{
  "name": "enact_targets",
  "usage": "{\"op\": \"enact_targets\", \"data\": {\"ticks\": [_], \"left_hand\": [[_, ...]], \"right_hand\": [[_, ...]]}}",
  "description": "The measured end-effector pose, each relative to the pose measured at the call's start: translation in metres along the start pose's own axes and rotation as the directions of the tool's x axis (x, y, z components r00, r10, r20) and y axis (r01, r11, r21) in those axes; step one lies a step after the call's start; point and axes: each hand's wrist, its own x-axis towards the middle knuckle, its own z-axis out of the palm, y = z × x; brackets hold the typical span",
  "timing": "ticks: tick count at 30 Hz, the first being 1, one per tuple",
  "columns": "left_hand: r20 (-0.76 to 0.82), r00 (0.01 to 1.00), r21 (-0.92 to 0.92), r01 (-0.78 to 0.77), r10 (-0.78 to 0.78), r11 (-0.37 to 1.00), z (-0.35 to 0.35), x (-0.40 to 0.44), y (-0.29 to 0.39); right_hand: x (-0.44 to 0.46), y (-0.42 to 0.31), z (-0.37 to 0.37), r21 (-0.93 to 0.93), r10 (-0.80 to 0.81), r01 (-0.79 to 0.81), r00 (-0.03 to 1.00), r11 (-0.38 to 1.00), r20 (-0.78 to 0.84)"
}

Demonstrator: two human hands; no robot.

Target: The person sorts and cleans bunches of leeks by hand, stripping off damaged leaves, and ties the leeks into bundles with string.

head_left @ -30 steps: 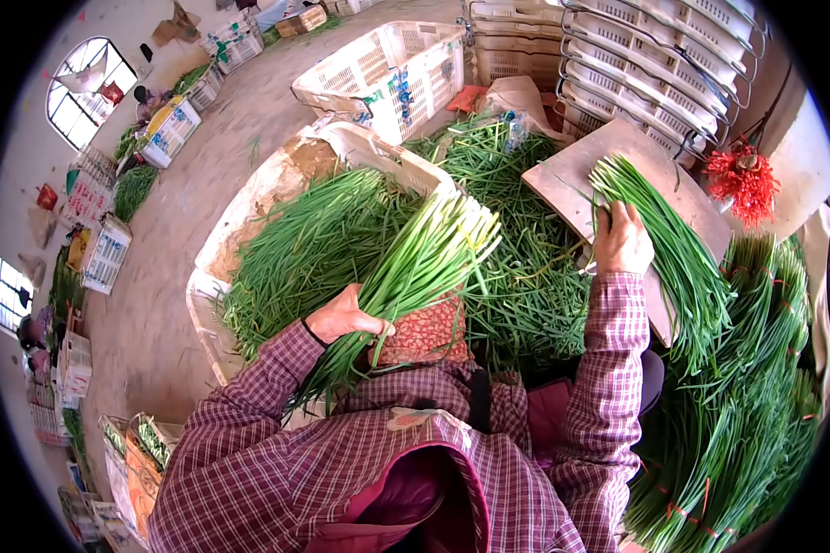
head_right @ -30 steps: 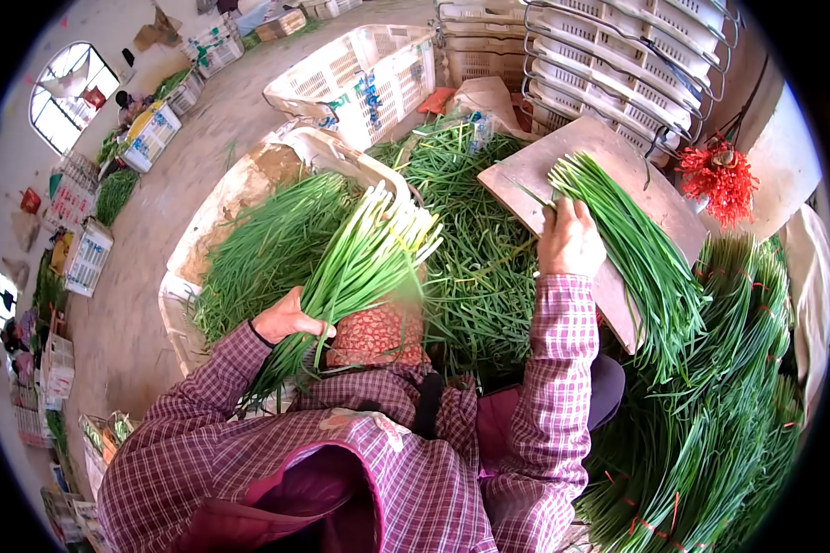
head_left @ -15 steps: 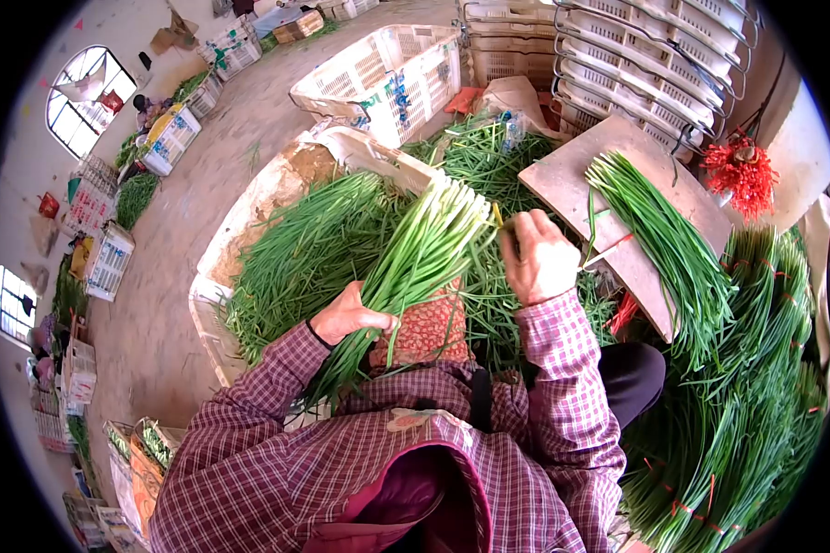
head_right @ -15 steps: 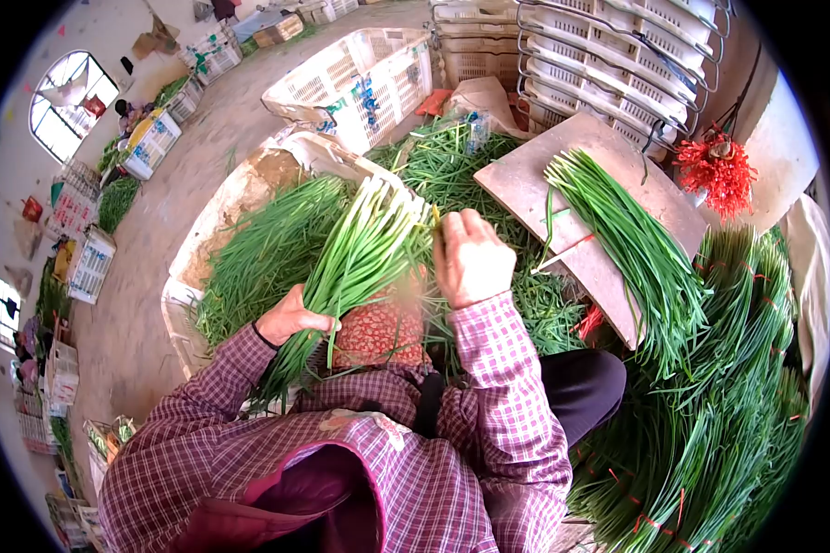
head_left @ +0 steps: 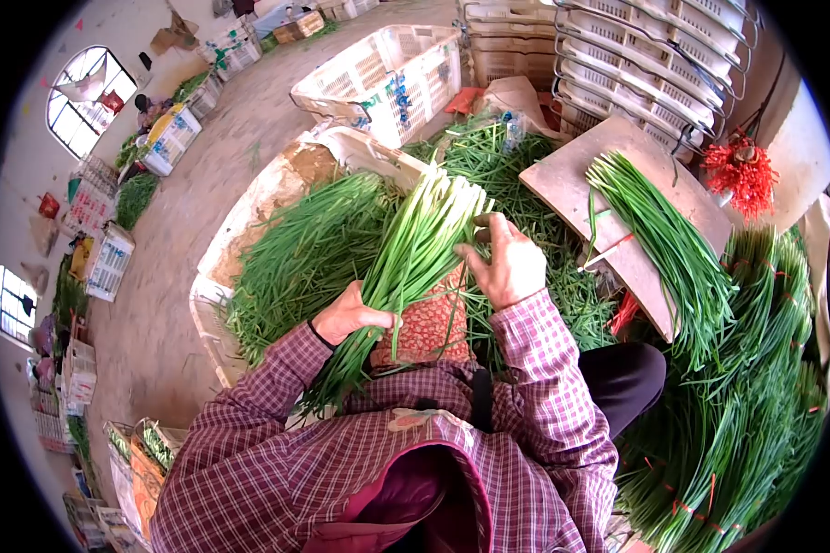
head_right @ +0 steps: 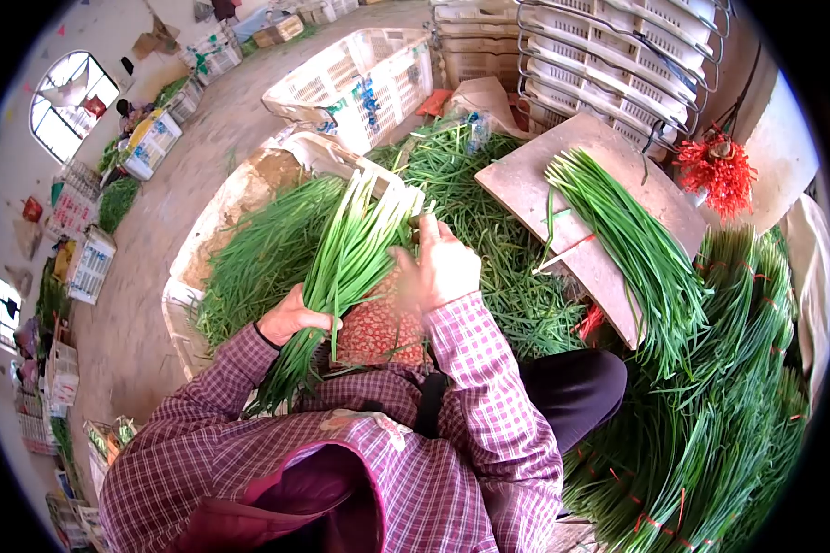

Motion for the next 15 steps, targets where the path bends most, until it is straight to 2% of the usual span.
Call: {"op": "enact_targets", "data": {"ticks": [2, 3, 5, 6, 7, 8, 10, 11, 12, 13, 15], "left_hand": [[0.008, 1.000, -0.038, 0.005, -0.005, 0.999, 0.001, -0.002, 0.002], [0.057, 0.996, -0.049, 0.068, -0.065, 0.997, -0.006, -0.002, -0.004], [0.039, 0.999, -0.017, 0.037, -0.037, 0.999, -0.004, -0.004, -0.002], [0.028, 1.000, 0.016, 0.008, -0.009, 1.000, -0.003, -0.006, 0.000], [0.037, 0.999, 0.003, 0.022, -0.022, 1.000, -0.003, -0.007, 0.002], [0.037, 0.999, 0.001, 0.020, -0.020, 1.000, -0.004, -0.006, 0.000], [0.081, 0.996, 0.048, 0.030, -0.034, 0.998, -0.007, -0.005, -0.006], [0.054, 0.997, 0.029, -0.049, 0.047, 0.998, -0.002, -0.003, -0.006], [0.056, 0.997, 0.029, -0.048, 0.046, 0.998, 0.002, -0.002, -0.006], [0.035, 0.998, -0.001, -0.048, 0.048, 0.999, 0.005, -0.002, -0.006], [0.022, 0.996, -0.009, -0.081, 0.081, 0.997, 0.009, 0.000, -0.005]], "right_hand": [[0.006, 0.008, 0.010, -0.023, -0.022, 0.022, 1.000, 0.999, -0.018], [0.009, 0.015, 0.010, -0.010, -0.038, 0.038, 0.999, 0.999, -0.019], [0.014, 0.035, -0.010, -0.055, -0.051, 0.044, 0.989, 0.997, -0.135], [0.018, 0.051, -0.017, -0.082, 0.049, -0.062, 0.987, 0.995, -0.151], [0.019, 0.064, -0.029, -0.180, 0.044, -0.079, 0.981, 0.981, -0.189], [0.017, 0.078, -0.037, -0.254, 0.109, -0.139, 0.986, 0.957, -0.129], [0.015, 0.063, -0.051, -0.345, -0.085, -0.003, 0.968, 0.939, -0.238], [0.015, 0.050, -0.053, -0.240, -0.097, 0.040, 0.968, 0.970, -0.230], [0.015, 0.032, -0.053, -0.132, -0.110, 0.082, 0.968, 0.988, -0.224], [0.013, 0.008, -0.054, 0.041, -0.038, 0.046, 0.984, 0.998, -0.172], [0.010, -0.016, -0.041, 0.174, -0.027, 0.044, 0.995, 0.984, -0.098]]}}
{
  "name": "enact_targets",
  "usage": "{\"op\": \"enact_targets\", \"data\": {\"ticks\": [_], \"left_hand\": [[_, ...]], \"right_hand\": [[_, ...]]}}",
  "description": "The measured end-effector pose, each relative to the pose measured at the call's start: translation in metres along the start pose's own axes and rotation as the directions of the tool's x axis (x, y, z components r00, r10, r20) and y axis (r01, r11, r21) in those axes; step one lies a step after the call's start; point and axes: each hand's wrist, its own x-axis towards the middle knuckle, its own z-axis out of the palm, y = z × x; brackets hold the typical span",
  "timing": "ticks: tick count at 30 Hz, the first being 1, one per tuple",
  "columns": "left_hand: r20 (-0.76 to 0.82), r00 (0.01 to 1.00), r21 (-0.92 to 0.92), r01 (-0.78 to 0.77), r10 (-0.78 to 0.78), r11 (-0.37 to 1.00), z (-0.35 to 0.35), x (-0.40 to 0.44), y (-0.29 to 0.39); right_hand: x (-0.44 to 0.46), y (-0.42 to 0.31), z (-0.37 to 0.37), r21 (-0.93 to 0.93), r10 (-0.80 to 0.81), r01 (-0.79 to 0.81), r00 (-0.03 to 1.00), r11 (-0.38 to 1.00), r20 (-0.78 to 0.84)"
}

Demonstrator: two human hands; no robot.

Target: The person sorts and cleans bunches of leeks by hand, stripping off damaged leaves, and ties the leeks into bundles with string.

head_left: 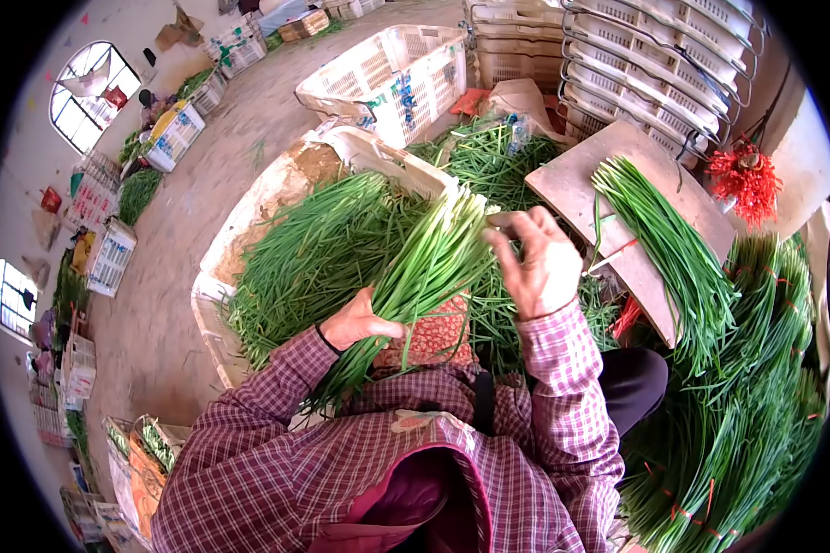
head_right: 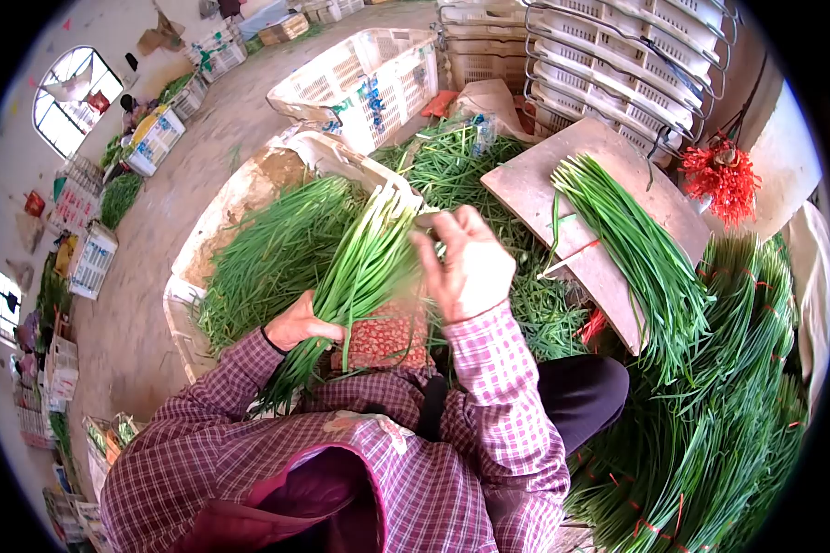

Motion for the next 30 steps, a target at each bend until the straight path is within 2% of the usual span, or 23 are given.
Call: {"op": "enact_targets", "data": {"ticks": [3, 5, 8, 10, 12, 13, 14, 15, 17, 18, 19, 20, 21, 23, 27, 29, 30], "left_hand": [[0.007, 1.000, 0.010, -0.006, 0.006, 1.000, 0.006, -0.002, 0.012], [-0.003, 0.999, 0.031, -0.034, 0.035, 0.999, 0.010, -0.003, 0.017], [-0.013, 1.000, 0.048, -0.007, 0.008, 0.999, 0.010, -0.003, 0.016], [-0.015, 1.000, 0.043, -0.014, 0.015, 0.999, 0.009, -0.003, 0.013], [-0.020, 0.999, 0.033, -0.031, 0.032, 0.999, 0.007, -0.004, 0.010], [-0.014, 1.000, 0.025, -0.024, 0.025, 0.999, 0.005, -0.004, 0.009], [-0.012, 1.000, 0.019, -0.021, 0.021, 1.000, 0.004, -0.004, 0.007], [-0.010, 1.000, 0.012, -0.018, 0.018, 1.000, 0.003, -0.004, 0.005], [-0.050, 0.998, 0.082, -0.027, 0.031, 0.996, 0.001, -0.003, 0.002], [-0.050, 0.998, 0.083, -0.026, 0.030, 0.996, 0.001, -0.003, 0.004], [-0.036, 0.999, 0.094, -0.007, 0.010, 0.996, 0.002, -0.003, 0.007], [-0.019, 1.000, 0.105, 0.012, -0.010, 0.994, 0.003, -0.002, 0.009], [-0.016, 1.000, 0.106, 0.013, -0.012, 0.994, 0.005, -0.001, 0.006], [-0.032, 0.998, 0.044, -0.060, 0.061, 0.997, 0.006, 0.001, 0.000], [-0.039, 0.994, 0.053, -0.099, 0.101, 0.994, 0.008, 0.000, 0.003], [-0.038, 0.997, 0.073, 0.067, -0.064, 0.995, 0.008, -0.004, 0.016], [-0.037, 0.997, 0.073, 0.067, -0.065, 0.995, 0.007, -0.005, 0.018]], "right_hand": [[0.001, -0.015, 0.018, 0.056, 0.067, -0.070, 0.996, 0.996, 0.060], [0.003, -0.020, 0.021, -0.053, 0.140, -0.135, 0.984, 0.989, 0.107], [0.002, -0.014, 0.026, -0.086, 0.101, -0.094, 0.991, 0.992, 0.082], [0.003, -0.007, 0.022, -0.018, 0.035, -0.036, 0.999, 0.999, -0.040], [0.009, 0.022, 0.021, -0.196, -0.116, 0.072, 0.967, 0.978, -0.227], [0.012, 0.031, 0.007, -0.273, -0.142, 0.072, 0.958, 0.959, -0.248], [0.015, 0.037, -0.005, -0.333, -0.022, -0.064, 0.968, 0.941, -0.249], [0.016, 0.045, -0.017, -0.407, -0.021, -0.098, 0.960, 0.908, -0.279], [0.014, 0.046, -0.028, -0.330, 0.049, -0.136, 0.964, 0.934, -0.260], [0.011, 0.039, -0.026, -0.211, 0.105, -0.157, 0.966, 0.965, -0.238], [0.006, 0.025, -0.024, -0.093, 0.138, -0.154, 0.978, 0.984, -0.155], [0.002, 0.018, -0.015, -0.036, 0.065, -0.069, 0.993, 0.997, -0.101], [-0.002, 0.005, -0.010, 0.103, 0.092, -0.092, 0.996, 0.990, 0.005], [-0.008, -0.015, 0.008, 0.189, 0.146, -0.165, 0.983, 0.968, 0.111], [-0.009, -0.016, 0.028, 0.097, 0.086, -0.096, 0.991, 0.991, 0.102], [-0.006, -0.013, 0.026, 0.036, 0.041, -0.043, 0.998, 0.998, 0.043], [-0.003, -0.005, 0.024, -0.016, 0.031, -0.031, 1.000, 0.999, -0.002]]}}
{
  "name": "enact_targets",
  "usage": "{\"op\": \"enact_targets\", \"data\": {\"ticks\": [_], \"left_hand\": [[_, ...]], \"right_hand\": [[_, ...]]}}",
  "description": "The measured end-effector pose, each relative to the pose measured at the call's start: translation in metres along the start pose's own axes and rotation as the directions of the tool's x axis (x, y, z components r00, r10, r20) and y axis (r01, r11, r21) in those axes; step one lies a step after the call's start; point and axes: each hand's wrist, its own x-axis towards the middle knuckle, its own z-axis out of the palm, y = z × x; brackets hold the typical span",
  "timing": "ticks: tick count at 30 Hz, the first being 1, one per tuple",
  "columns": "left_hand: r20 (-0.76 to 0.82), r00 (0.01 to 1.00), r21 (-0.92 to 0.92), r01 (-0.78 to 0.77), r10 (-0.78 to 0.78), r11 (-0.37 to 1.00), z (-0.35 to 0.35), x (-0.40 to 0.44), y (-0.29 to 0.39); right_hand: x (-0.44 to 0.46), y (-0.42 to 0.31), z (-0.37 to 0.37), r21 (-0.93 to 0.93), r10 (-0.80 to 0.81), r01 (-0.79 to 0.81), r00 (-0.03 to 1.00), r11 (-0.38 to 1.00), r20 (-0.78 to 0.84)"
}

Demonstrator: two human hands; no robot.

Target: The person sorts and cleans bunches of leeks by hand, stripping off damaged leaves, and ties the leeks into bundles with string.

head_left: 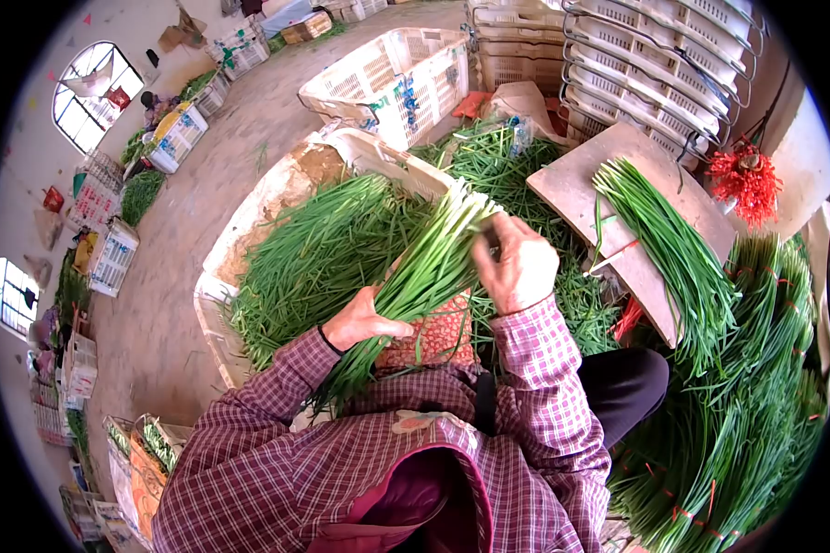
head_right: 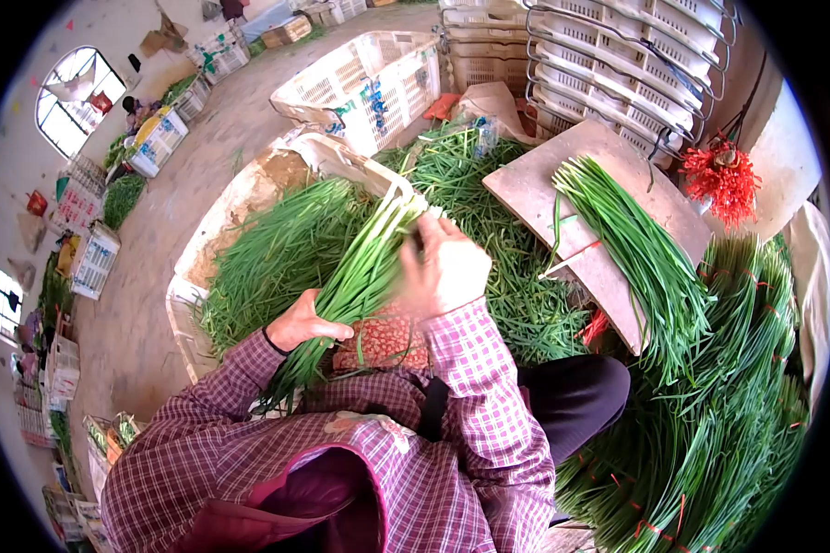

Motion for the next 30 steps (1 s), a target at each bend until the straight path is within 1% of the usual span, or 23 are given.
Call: {"op": "enact_targets", "data": {"ticks": [3, 5, 6, 7, 8, 9, 10, 11, 12, 13, 14, 15, 17, 18, 19, 21, 22, 23, 24, 26, 27, 29, 30], "left_hand": [[0.028, 0.998, -0.031, 0.050, -0.049, 0.998, -0.006, -0.002, -0.002], [0.033, 0.999, -0.065, -0.028, 0.030, 0.997, -0.015, 0.000, -0.017], [0.108, 0.994, -0.084, 0.019, -0.010, 0.996, -0.025, 0.001, -0.027], [0.110, 0.994, -0.085, 0.019, -0.009, 0.996, -0.027, -0.001, -0.026], [0.111, 0.994, -0.119, 0.030, -0.016, 0.993, -0.029, -0.003, -0.024], [0.112, 0.993, -0.152, 0.041, -0.024, 0.987, -0.029, -0.005, -0.023], [0.139, 0.989, -0.272, 0.086, -0.049, 0.958, -0.028, -0.005, -0.023], [0.142, 0.989, -0.272, 0.085, -0.048, 0.959, -0.029, -0.004, -0.024], [0.155, 0.986, -0.279, 0.107, -0.065, 0.954, -0.031, -0.003, -0.027], [0.169, 0.982, -0.285, 0.129, -0.083, 0.950, -0.034, -0.002, -0.029], [0.181, 0.974, -0.247, 0.177, -0.134, 0.953, -0.037, -0.001, -0.030], [0.183, 0.974, -0.244, 0.179, -0.136, 0.953, -0.038, 0.001, -0.033], [0.197, 0.976, -0.144, 0.120, -0.091, 0.982, -0.040, 0.004, -0.038], [0.198, 0.976, -0.142, 0.120, -0.091, 0.982, -0.041, 0.004, -0.039], [0.210, 0.973, -0.150, 0.124, -0.091, 0.981, -0.042, 0.004, -0.039], [0.221, 0.971, -0.158, 0.127, -0.091, 0.979, -0.041, 0.003, -0.039], [0.210, 0.972, -0.162, 0.145, -0.109, 0.976, -0.040, 0.002, -0.038], [0.204, 0.972, -0.164, 0.154, -0.119, 0.974, -0.038, 0.001, -0.036], [0.199, 0.972, -0.166, 0.163, -0.129, 0.973, -0.036, 0.000, -0.035], [0.189, 0.982, -0.162, 0.035, -0.004, 0.986, -0.032, 0.000, -0.031], [0.187, 0.982, -0.161, -0.007, 0.038, 0.987, -0.031, 0.000, -0.031], [0.186, 0.982, -0.148, -0.006, 0.034, 0.989, -0.032, 0.001, -0.031], [0.186, 0.982, -0.145, -0.005, 0.032, 0.989, -0.032, 0.000, -0.031]], "right_hand": [[0.012, 0.034, -0.025, -0.140, -0.037, 0.014, 0.985, 0.990, -0.169], [0.017, 0.064, -0.047, -0.252, -0.018, -0.048, 0.967, 0.966, -0.254], [0.016, 0.070, -0.057, -0.315, 0.031, -0.104, 0.973, 0.943, -0.228], [0.014, 0.075, -0.066, -0.379, 0.081, -0.156, 0.975, 0.912, -0.205], [0.009, 0.078, -0.069, -0.442, 0.079, -0.153, 0.980, 0.884, -0.182], [0.003, 0.077, -0.068, -0.443, 0.081, -0.155, 0.980, 0.883, -0.182], [-0.003, 0.075, -0.065, -0.318, 0.111, -0.165, 0.977, 0.934, -0.180], [-0.007, 0.072, -0.061, -0.186, 0.140, -0.172, 0.975, 0.967, -0.175], [-0.007, 0.057, -0.062, -0.011, 0.314, -0.315, 0.949, 0.949, -0.033], [-0.008, 0.055, -0.056, 0.115, 0.298, -0.298, 0.954, 0.948, 0.020], [-0.007, 0.050, -0.051, 0.172, 0.238, -0.236, 0.971, 0.956, 0.013], [-0.006, 0.045, -0.046, 0.228, 0.176, -0.172, 0.984, 0.958, 0.003], [0.000, 0.031, -0.043, 0.161, 0.049, -0.051, 0.999, 0.986, 0.013], [0.002, 0.032, -0.036, 0.084, -0.058, 0.059, 0.998, 0.995, -0.009], [0.004, 0.027, -0.035, 0.014, -0.046, 0.046, 0.997, 0.999, 0.061], [0.005, 0.035, -0.023, -0.076, -0.117, 0.127, 0.986, 0.989, 0.121], [0.006, 0.039, -0.018, -0.051, -0.109, 0.119, 0.979, 0.992, 0.173], [0.006, 0.043, -0.015, -0.051, -0.109, 0.119, 0.979, 0.992, 0.172], [0.007, 0.046, -0.013, -0.001, -0.110, 0.113, 0.966, 0.994, 0.233], [0.007, 0.050, -0.011, 0.089, -0.083, 0.055, 0.936, 0.994, 0.343], [0.006, 0.050, -0.011, 0.087, -0.081, 0.054, 0.936, 0.995, 0.343], [0.005, 0.049, -0.011, 0.193, -0.024, -0.060, 0.912, 0.979, 0.409], [0.003, 0.050, -0.011, 0.188, -0.070, -0.002, 0.925, 0.982, 0.373]]}}
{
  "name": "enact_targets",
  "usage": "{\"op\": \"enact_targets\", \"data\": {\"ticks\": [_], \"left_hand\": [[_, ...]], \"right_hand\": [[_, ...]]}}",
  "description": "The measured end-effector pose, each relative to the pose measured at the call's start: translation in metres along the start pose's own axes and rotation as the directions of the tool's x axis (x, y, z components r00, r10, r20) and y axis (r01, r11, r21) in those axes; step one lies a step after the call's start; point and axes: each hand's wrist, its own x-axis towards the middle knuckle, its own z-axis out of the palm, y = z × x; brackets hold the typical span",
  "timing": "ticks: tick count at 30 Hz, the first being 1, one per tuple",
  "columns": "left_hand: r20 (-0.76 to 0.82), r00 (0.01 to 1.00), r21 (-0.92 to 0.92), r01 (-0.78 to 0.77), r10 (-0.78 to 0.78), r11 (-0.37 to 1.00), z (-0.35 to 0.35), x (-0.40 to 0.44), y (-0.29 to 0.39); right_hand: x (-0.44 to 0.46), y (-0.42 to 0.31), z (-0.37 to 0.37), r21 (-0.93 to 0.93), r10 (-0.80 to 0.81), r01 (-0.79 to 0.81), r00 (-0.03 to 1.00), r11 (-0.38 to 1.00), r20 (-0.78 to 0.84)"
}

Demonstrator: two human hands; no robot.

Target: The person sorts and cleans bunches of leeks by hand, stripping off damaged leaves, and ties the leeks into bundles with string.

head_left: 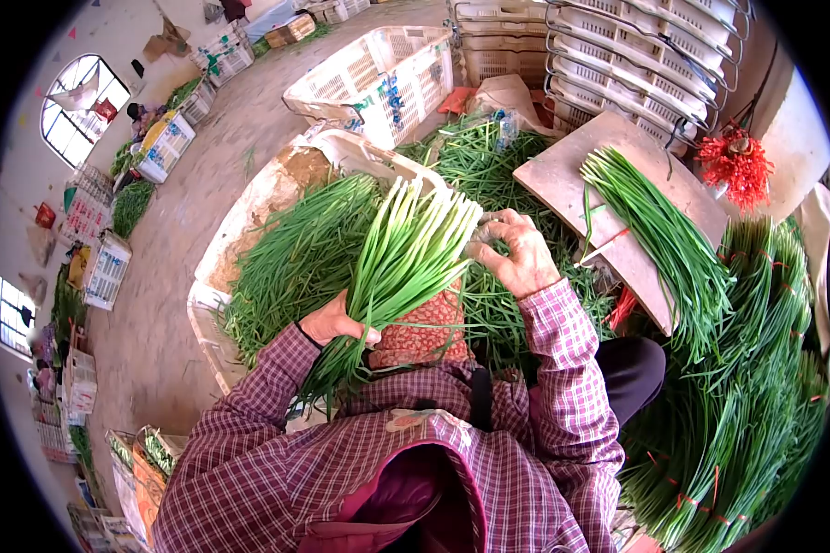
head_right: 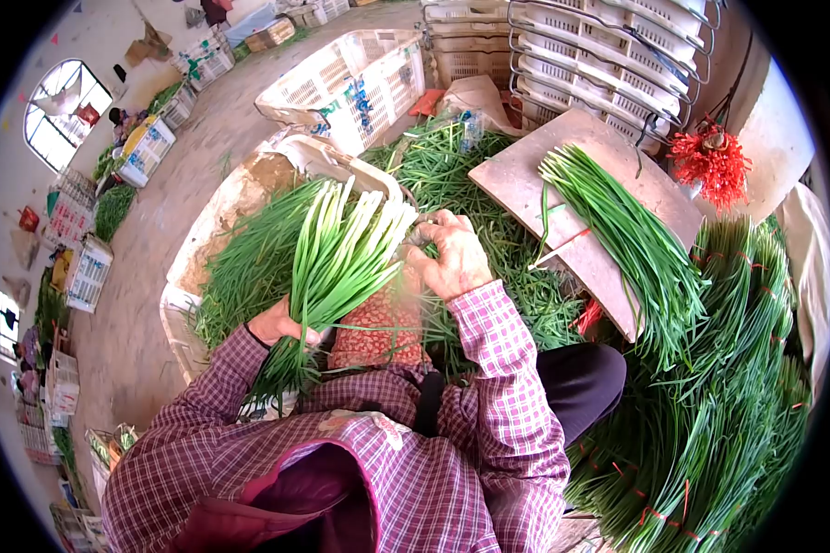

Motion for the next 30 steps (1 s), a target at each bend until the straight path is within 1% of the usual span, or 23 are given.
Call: {"op": "enact_targets", "data": {"ticks": [1, 3, 4, 5, 6, 7, 8, 9, 11, 13, 15, 16, 17, 19, 21, 22, 23, 25, 26, 28, 30], "left_hand": [[0.000, 1.000, -0.016, 0.008, -0.008, 1.000, 0.001, 0.000, 0.002], [-0.001, 1.000, -0.034, 0.015, -0.015, 0.999, -0.001, 0.000, 0.003], [-0.001, 0.997, -0.022, 0.082, -0.082, 0.996, -0.004, 0.000, 0.003], [-0.002, 0.994, -0.016, 0.113, -0.113, 0.993, -0.008, 0.000, 0.000], [-0.003, 0.989, -0.010, 0.145, -0.145, 0.989, -0.012, 0.000, -0.004], [-0.004, 1.000, 0.085, 0.031, -0.031, 0.996, -0.017, 0.002, -0.011], [0.003, 0.997, 0.179, -0.082, 0.082, 0.980, -0.021, 0.002, -0.017], [-0.005, 0.996, 0.178, -0.082, 0.084, 0.981, -0.022, -0.001, -0.016], [-0.017, 0.999, 0.141, -0.039, 0.042, 0.989, -0.022, -0.006, -0.011], [-0.037, 0.999, 0.150, -0.017, 0.023, 0.988, -0.017, -0.009, -0.002], [-0.049, 0.999, 0.160, 0.012, -0.005, 0.987, -0.012, -0.008, 0.002], [-0.054, 0.998, 0.208, 0.048, -0.037, 0.977, -0.011, -0.007, 0.003], [-0.062, 0.996, 0.257, 0.081, -0.068, 0.963, -0.010, -0.007, 0.004], [-0.070, 0.995, 0.244, 0.082, -0.066, 0.966, -0.006, -0.007, 0.008], [-0.061, 0.998, 0.331, 0.052, -0.033, 0.942, 0.001, -0.009, 0.018], [-0.080, 0.996, 0.361, 0.000, 0.031, 0.932, 0.005, -0.010, 0.021], [-0.080, 0.996, 0.362, -0.001, 0.032, 0.932, 0.006, -0.011, 0.023], [-0.087, 0.995, 0.399, -0.017, 0.056, 0.917, 0.008, -0.011, 0.026], [-0.085, 0.995, 0.400, -0.017, 0.055, 0.917, 0.008, -0.010, 0.027], [-0.066, 0.998, 0.409, 0.033, -0.007, 0.912, 0.007, -0.010, 0.028], [-0.054, 0.998, 0.417, 0.031, -0.009, 0.908, 0.005, -0.008, 0.025]], "right_hand": [[-0.002, 0.000, 0.002, -0.001, 0.001, -0.001, 1.000, 1.000, 0.002], [-0.003, -0.002, 0.006, -0.187, -0.057, 0.025, 0.984, 0.982, -0.168], [-0.003, -0.006, 0.005, -0.305, -0.103, 0.021, 0.961, 0.952, -0.257], [-0.001, -0.003, 0.005, -0.420, -0.167, 0.014, 0.929, 0.907, -0.330], [0.000, -0.001, -0.001, -0.472, -0.142, -0.044, 0.926, 0.880, -0.351], [0.001, 0.002, -0.009, -0.521, -0.121, -0.100, 0.920, 0.848, -0.373], [0.002, 0.013, -0.017, -0.516, -0.031, -0.194, 0.918, 0.834, -0.395], [0.003, 0.026, -0.028, -0.508, 0.060, -0.285, 0.908, 0.813, -0.415], [0.000, 0.040, -0.051, -0.548, 0.191, -0.457, 0.860, 0.700, -0.473], [-0.008, 0.027, -0.059, -0.632, 0.089, -0.421, 0.869, 0.651, -0.487], [-0.007, 0.005, -0.056, -0.509, -0.031, -0.225, 0.894, 0.831, -0.447], [-0.005, -0.011, -0.053, -0.409, -0.100, -0.072, 0.918, 0.910, -0.384], [-0.004, -0.025, -0.049, -0.206, -0.117, 0.053, 0.942, 0.977, -0.313], [-0.003, -0.037, -0.036, -0.243, -0.243, 0.190, 0.947, 0.951, -0.211], [-0.002, -0.034, -0.032, -0.232, -0.213, 0.180, 0.969, 0.956, -0.122], [-0.002, -0.029, -0.034, -0.272, -0.212, 0.185, 0.974, 0.944, -0.075], [-0.003, -0.027, -0.035, -0.273, -0.214, 0.186, 0.974, 0.944, -0.075], [-0.004, -0.025, -0.036, -0.262, -0.214, 0.205, 0.977, 0.943, -0.008], [-0.005, -0.023, -0.036, -0.240, -0.214, 0.204, 0.977, 0.949, -0.015], [-0.005, -0.022, -0.036, -0.239, -0.210, 0.198, 0.977, 0.951, -0.024], [-0.006, -0.023, -0.035, -0.237, -0.208, 0.195, 0.977, 0.952, -0.033]]}}
